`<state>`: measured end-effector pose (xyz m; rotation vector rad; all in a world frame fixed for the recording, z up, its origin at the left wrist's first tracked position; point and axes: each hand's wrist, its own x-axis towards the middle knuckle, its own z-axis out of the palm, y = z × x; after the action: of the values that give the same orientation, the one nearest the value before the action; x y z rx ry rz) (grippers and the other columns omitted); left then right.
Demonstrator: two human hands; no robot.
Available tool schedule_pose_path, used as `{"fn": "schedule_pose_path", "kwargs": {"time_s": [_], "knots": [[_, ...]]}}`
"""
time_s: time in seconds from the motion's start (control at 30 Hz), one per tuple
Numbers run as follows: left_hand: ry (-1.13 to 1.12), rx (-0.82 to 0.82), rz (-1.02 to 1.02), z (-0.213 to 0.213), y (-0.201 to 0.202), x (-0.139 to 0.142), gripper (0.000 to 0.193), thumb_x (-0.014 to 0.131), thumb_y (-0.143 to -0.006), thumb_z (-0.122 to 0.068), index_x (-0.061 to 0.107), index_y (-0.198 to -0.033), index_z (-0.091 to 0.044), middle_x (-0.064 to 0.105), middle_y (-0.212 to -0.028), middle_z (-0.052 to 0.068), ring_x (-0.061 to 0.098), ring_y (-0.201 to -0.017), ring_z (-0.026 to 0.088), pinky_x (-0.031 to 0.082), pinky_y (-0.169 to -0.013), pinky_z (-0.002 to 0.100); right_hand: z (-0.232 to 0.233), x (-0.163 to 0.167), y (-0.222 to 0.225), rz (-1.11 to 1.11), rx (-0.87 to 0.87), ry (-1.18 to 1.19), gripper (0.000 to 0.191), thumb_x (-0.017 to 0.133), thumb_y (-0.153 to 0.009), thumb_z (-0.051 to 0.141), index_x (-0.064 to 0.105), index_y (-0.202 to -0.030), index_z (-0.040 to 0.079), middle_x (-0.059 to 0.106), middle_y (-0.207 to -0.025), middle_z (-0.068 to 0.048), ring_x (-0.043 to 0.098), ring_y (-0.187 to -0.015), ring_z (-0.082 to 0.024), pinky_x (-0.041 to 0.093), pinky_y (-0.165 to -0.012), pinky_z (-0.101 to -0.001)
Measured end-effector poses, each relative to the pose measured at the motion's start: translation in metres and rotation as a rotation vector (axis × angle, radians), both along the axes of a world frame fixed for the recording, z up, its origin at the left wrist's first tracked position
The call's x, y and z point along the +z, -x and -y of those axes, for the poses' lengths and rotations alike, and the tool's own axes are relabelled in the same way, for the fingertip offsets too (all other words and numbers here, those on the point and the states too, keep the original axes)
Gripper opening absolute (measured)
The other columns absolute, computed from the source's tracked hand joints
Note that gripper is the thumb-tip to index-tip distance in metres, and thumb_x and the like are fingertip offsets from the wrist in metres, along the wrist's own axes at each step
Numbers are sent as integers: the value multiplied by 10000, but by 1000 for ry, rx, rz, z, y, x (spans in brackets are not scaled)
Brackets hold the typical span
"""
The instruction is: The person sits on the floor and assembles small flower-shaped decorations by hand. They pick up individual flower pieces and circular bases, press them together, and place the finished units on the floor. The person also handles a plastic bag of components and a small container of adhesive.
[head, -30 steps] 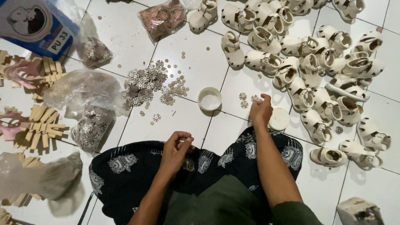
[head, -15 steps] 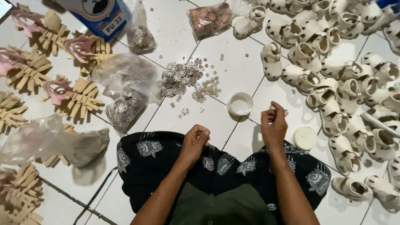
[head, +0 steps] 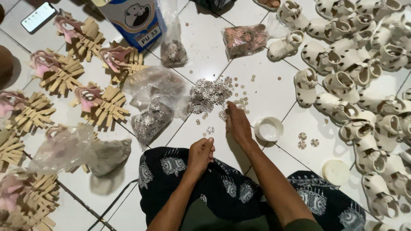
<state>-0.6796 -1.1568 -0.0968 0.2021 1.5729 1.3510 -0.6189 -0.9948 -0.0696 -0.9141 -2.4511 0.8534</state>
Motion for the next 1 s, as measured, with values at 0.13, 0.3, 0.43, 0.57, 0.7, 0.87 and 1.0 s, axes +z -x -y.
{"fn": "schedule_pose_path", "kwargs": {"time_s": [0.13,0.3,0.43,0.57,0.7,0.87,1.0], "knots": [[-146,-8,-127,5,12,-1,197,641,-887,-127,582,-1069,-80,660,-914,-50,659,-745,105,547,-698,235,-4,-5,17,59,40,-82,425,662,-986,64,569,-1400,98,709,-985,-160,645,-973,-353,529,-848,-484],[-129,-17,-166,3,16,-11,212,643,-1051,-174,711,-1081,25,705,-886,70,663,-781,100,532,-701,232,-7,-6,7,67,-25,87,537,679,-893,56,572,-1417,92,718,-988,-151,667,-928,-319,536,-825,-445],[-62,3,-160,-10,12,-7,273,674,-974,-175,697,-1203,-28,691,-919,80,578,-672,99,477,-574,251,2,-1,-19,-87,-196,511,493,680,-920,96,569,-1399,61,768,-991,-90,717,-934,-195,554,-859,-347],[54,-42,-199,-24,2,2,336,642,-945,-234,639,-1260,-116,695,-902,42,540,-596,106,452,-515,263,16,4,-49,-172,-197,613,491,697,-921,128,568,-1388,45,779,-976,-76,726,-894,-145,585,-815,-302],[-180,-97,-383,-26,-17,-2,266,673,-986,-255,670,-1151,-46,706,-1014,5,660,-835,38,549,-639,230,30,3,-74,-191,-175,576,481,713,-919,133,579,-1370,32,783,-978,-74,729,-896,-148,580,-813,-300],[-15,27,-263,-17,-28,-7,372,619,-1085,-308,618,-947,38,608,-789,90,560,-655,130,477,-580,286,41,9,-95,-144,-156,494,467,708,-915,133,586,-1360,58,789,-969,-60,747,-917,-131,574,-763,-297],[52,-203,-502,-5,-36,0,253,765,-941,-206,655,-898,17,653,-741,99,566,-663,134,493,-600,287,51,19,-109,-175,-86,442,449,703,-929,121,592,-1361,70,775,-964,-51,752,-920,-135,578,-767,-296]]}}
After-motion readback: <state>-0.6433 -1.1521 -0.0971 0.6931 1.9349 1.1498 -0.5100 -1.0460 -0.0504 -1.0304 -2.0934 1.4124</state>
